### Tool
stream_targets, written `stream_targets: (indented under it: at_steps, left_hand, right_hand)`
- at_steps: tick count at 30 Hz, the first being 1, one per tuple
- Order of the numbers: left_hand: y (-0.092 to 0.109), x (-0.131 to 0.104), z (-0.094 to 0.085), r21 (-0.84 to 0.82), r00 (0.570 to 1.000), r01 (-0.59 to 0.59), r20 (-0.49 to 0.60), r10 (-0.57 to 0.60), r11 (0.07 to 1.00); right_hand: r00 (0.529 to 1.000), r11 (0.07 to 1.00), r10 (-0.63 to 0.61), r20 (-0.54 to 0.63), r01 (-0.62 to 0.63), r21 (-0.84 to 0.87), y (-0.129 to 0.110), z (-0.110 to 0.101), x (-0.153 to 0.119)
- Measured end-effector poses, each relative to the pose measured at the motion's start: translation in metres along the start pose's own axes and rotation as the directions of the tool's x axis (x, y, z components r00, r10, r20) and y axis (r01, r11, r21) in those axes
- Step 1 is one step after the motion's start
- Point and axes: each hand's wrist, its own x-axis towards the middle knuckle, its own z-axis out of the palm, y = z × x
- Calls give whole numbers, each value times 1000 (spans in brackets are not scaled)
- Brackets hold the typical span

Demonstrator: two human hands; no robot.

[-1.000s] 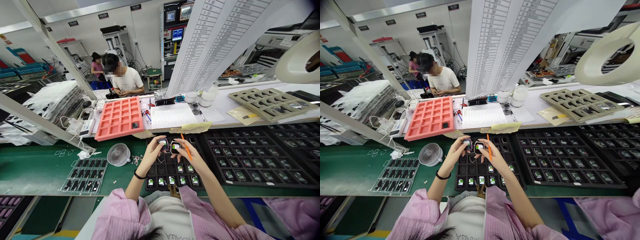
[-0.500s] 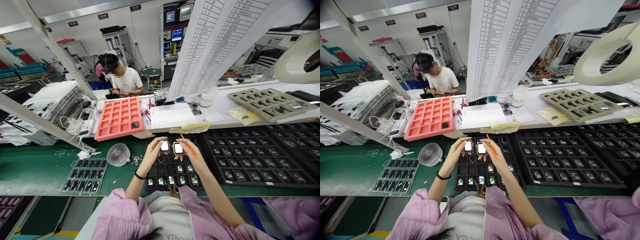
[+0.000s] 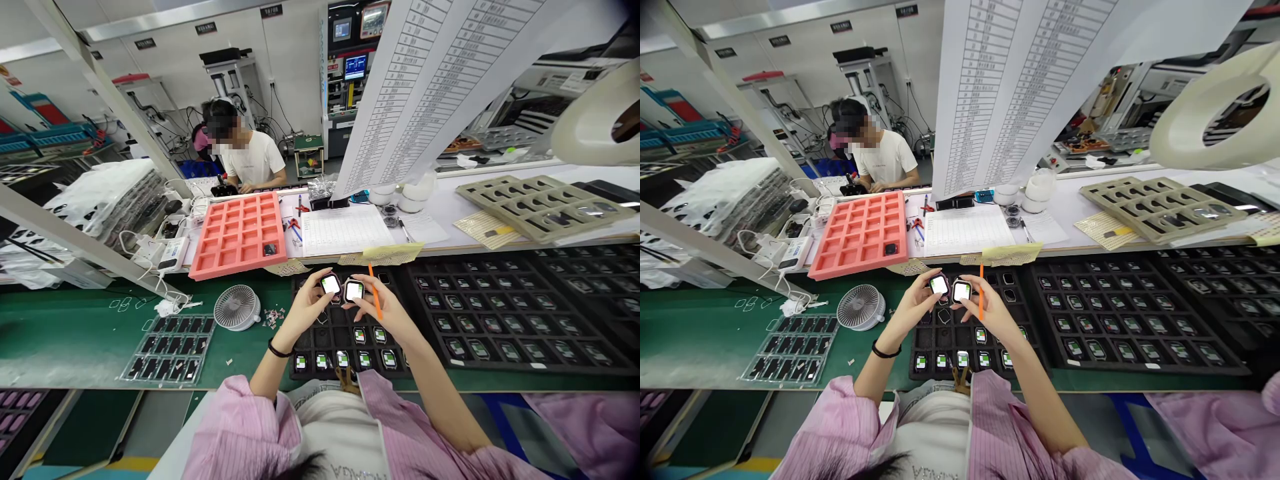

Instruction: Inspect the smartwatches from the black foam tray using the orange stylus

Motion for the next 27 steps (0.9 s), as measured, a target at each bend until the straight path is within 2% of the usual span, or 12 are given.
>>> stream_targets:
  at_steps: [5,12,20,27]
  left_hand:
    - [3,0,2,20,1000,14,-11,-13,1000]
    - [7,-1,2,99,997,44,-66,-37,994]
    - [7,-1,4,44,999,32,-17,-31,999]
    - [0,4,3,70,994,74,-87,-68,995]
  right_hand:
    - [1000,1000,-5,3,5,-4,0,1,0]
    - [996,999,40,-81,-40,2,-14,7,-2]
    - [993,1000,26,-112,-25,15,-11,7,-1]
    - [985,999,32,-171,-27,32,-13,12,2]
